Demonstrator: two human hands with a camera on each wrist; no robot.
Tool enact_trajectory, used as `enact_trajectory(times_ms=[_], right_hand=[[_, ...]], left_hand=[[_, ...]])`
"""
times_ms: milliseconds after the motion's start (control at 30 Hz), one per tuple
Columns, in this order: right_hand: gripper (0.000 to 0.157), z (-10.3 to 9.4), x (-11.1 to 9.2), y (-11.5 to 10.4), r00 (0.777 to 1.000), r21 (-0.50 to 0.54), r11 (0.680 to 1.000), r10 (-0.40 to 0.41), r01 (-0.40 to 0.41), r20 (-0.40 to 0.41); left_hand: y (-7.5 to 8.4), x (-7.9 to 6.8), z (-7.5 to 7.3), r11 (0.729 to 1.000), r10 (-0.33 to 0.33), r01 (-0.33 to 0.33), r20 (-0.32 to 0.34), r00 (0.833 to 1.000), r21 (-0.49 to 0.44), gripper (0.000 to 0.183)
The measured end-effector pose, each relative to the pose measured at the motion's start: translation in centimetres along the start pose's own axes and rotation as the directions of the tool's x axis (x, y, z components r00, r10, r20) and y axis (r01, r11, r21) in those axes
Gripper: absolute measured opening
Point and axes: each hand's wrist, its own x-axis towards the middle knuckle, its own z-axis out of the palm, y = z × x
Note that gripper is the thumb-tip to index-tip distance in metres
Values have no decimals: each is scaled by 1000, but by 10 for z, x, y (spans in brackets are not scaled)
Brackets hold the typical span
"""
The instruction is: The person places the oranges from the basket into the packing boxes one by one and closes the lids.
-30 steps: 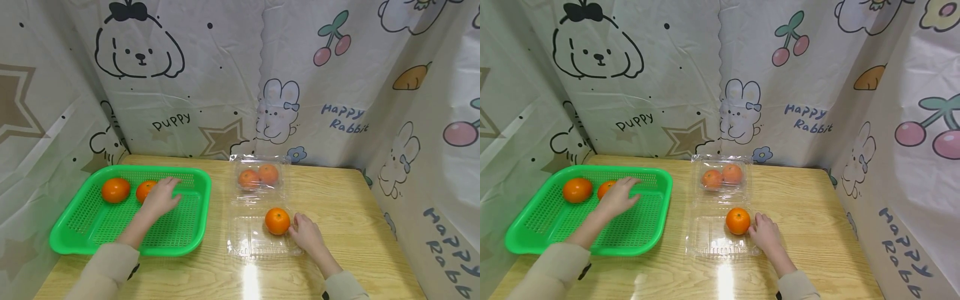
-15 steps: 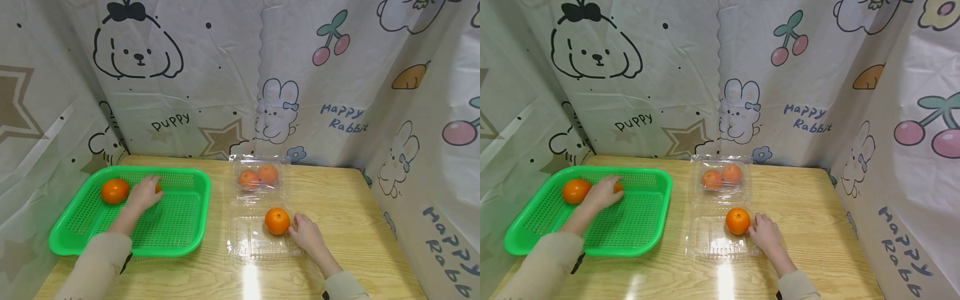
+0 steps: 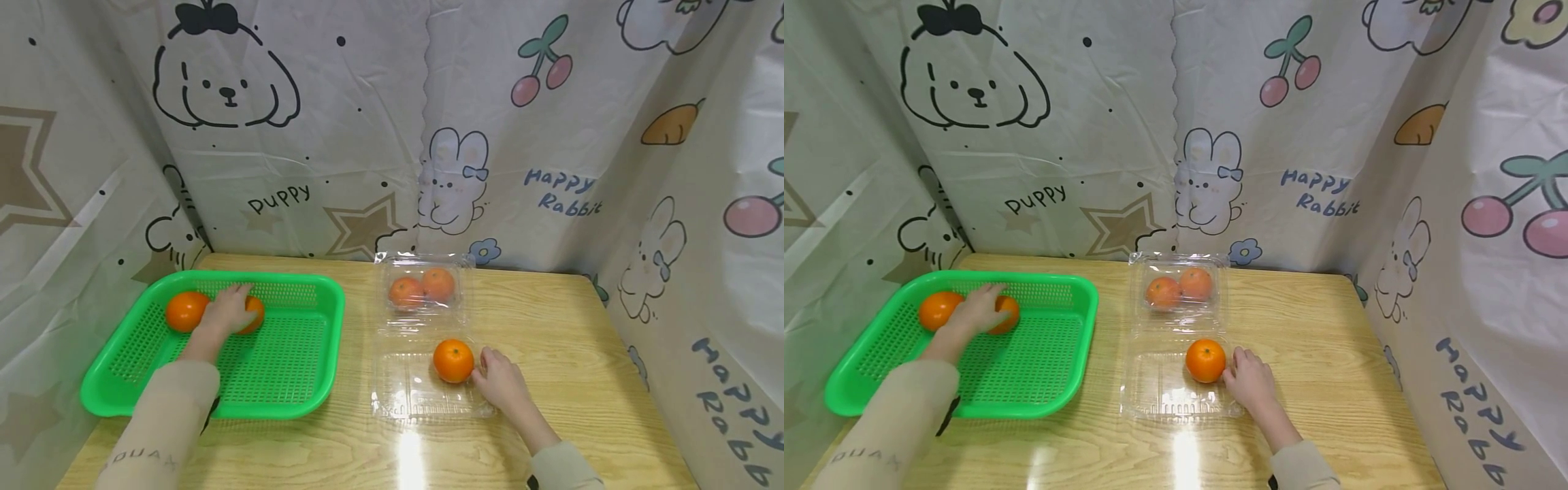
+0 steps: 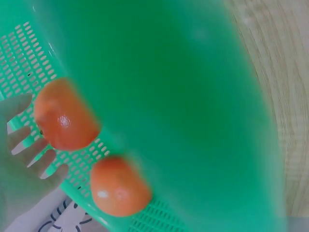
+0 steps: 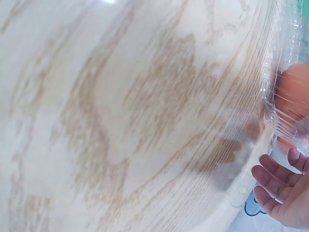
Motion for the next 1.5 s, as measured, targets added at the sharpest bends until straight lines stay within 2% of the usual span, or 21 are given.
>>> enact_trajectory(times_ms=[200,400,733,1000,1367,1500], right_hand=[[22,-1,1,1,1000,-4,1000,6,-6,13],[21,-1,0,1,1000,-2,1000,5,-5,15],[21,-1,0,0,1000,-3,1000,9,-9,10],[21,-1,0,-1,1000,0,1000,14,-14,20],[21,-1,1,0,1000,2,1000,11,-11,15],[21,-1,1,0,1000,5,1000,12,-12,13]], left_hand=[[-3,4,2,1000,-22,22,67,998,2,69],[0,6,0,999,-47,45,109,993,16,74],[3,9,1,998,-60,58,125,990,23,79],[3,9,3,996,-83,77,166,983,43,81],[13,6,3,994,-81,70,141,987,85,78],[11,8,5,994,-68,56,129,989,96,78]])
